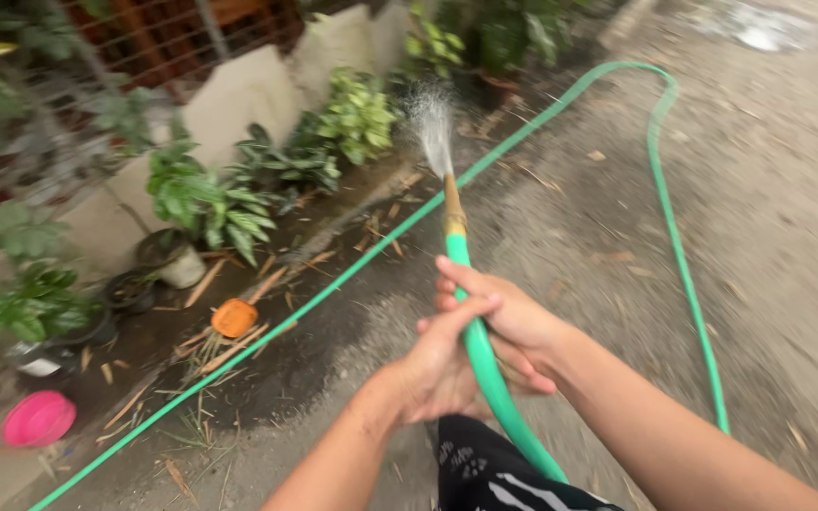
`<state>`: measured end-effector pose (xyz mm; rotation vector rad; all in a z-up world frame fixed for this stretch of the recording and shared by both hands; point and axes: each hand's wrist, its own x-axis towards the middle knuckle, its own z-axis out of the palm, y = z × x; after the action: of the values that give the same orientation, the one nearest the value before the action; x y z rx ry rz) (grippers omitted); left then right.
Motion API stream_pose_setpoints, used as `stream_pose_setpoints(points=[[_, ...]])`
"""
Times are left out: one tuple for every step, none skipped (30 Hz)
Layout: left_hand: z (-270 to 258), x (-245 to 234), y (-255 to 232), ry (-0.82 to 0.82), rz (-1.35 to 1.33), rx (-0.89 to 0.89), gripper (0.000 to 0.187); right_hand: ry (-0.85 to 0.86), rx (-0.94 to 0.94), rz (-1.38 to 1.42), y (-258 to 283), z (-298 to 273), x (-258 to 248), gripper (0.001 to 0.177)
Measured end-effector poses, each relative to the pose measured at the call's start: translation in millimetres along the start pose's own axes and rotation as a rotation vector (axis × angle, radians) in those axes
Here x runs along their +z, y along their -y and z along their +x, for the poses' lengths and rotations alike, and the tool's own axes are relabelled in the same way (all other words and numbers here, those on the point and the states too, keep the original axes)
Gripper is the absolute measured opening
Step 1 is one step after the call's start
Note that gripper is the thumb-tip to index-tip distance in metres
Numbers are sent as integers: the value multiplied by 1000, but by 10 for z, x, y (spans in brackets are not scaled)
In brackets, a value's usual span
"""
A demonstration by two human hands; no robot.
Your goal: The person holds a hose and waters various potted plants and garden foliage in an outdoor setting by directing the water spray onto the leaves and soil.
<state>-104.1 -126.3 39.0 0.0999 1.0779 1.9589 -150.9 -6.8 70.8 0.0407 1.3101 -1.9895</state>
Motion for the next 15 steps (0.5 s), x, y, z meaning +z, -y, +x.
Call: stream_pose_setpoints(points=[[74,-126,-87,-52,16,-4,88,18,28,6,76,165,-10,33],[161,-245,-166,-105,31,-8,89,36,57,11,165,322,-47,33],[265,-345,-234,-161,42,-8,90,57,89,12,244,481,-94,33],[375,-437,-309,-208,5,28,87,41,103,-6,311,653,-132,33],[474,-538,-429,-253,-25,63,84,23,110,-21,402,852,-150,34],[567,-628,-550,-297,-56,98,82,6,115,-36,491,1049,-176,34],[664,-680,-612,-375,-36,155,79,44,110,-32,547,1214,-232,34],[751,-728,-666,-453,-15,211,77,81,106,-26,603,1388,-282,34],[804,-778,-685,-534,-10,264,75,116,116,-24,611,1538,-322,34],[844,-824,-696,-563,-28,285,74,135,132,-24,606,1657,-364,34],[886,-847,-698,-595,-45,309,74,159,148,-25,610,1754,-400,34],[907,-867,-685,-627,-63,334,74,182,164,-27,598,1827,-415,34],[897,-889,-657,-651,-65,323,75,189,191,-49,556,1871,-406,34],[880,-900,-615,-675,-68,312,77,197,217,-72,509,1886,-387,34],[844,-930,-594,-699,-63,298,78,206,238,-90,482,1921,-338,34]])
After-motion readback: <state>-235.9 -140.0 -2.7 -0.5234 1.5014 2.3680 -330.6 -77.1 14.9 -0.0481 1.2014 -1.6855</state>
